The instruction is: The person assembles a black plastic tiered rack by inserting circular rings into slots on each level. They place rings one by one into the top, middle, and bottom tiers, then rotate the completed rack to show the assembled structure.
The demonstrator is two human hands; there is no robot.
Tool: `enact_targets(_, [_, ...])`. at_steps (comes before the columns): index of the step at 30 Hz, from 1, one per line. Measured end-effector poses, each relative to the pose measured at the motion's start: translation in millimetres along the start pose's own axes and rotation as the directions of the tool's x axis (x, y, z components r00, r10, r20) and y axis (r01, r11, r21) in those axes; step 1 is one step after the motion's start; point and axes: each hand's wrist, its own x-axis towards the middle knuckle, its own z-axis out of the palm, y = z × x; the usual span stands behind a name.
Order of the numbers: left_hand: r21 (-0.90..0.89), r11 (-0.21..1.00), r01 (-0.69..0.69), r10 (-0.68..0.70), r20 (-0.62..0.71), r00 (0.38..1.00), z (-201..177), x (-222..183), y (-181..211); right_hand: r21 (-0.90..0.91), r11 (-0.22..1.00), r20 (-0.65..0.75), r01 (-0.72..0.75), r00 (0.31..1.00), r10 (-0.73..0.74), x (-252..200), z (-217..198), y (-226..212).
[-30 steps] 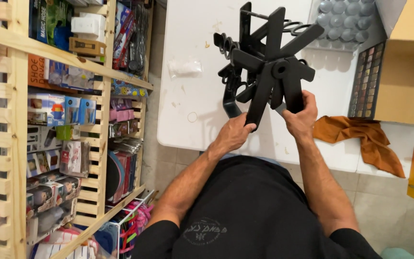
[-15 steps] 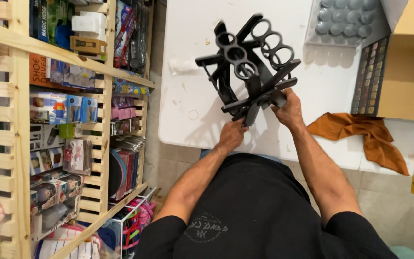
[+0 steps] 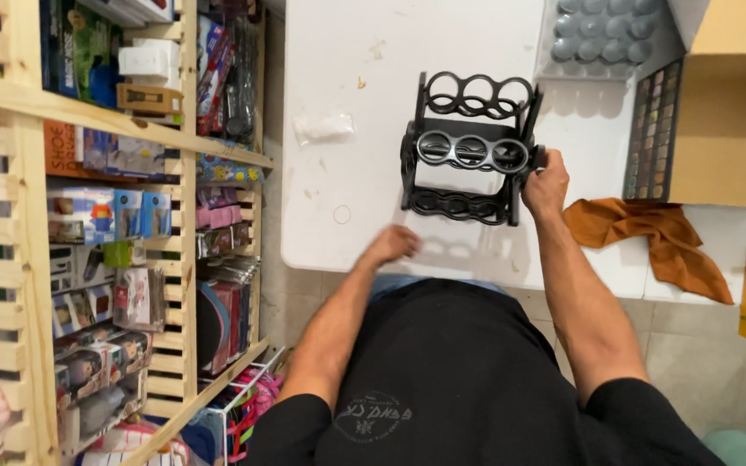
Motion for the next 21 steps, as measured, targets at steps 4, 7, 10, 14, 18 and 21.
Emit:
enact_targets(4, [0.315, 0.923, 0.22, 0.023, -0.617, 0.787, -47, -13, 97, 0.275, 0.959, 0.181, 0.059, 0.977, -0.112, 8, -3, 56])
enact_targets(7, [0.281, 0.96, 0.016, 0.165, -0.611, 0.774, -45, -9, 184, 0.5, 0.864, 0.306, -0.051, 0.944, -0.121, -6, -20, 30])
enact_targets(10, [0.085, 0.964, -0.253, 0.263, -0.462, 0.847, -33, 14, 215, 0.457, 0.889, 0.334, -0.036, 0.933, -0.134, -13, -33, -8])
enact_targets(14, [0.036, 0.967, -0.253, 0.247, -0.389, 0.888, -26, 24, 222, 0.389, 0.921, 0.343, 0.014, 0.926, -0.159, -16, -39, -38])
enact_targets(18, [-0.041, 0.983, -0.181, 0.15, -0.399, 0.905, -17, 6, 220, 0.188, 0.981, 0.236, 0.052, 0.967, -0.097, 11, -40, -46])
enact_targets(21, [-0.115, 0.979, -0.168, 0.117, -0.362, 0.925, 2, -9, 204, 0.04, 0.999, 0.148, -0.012, 0.989, 0.006, 50, -43, -28])
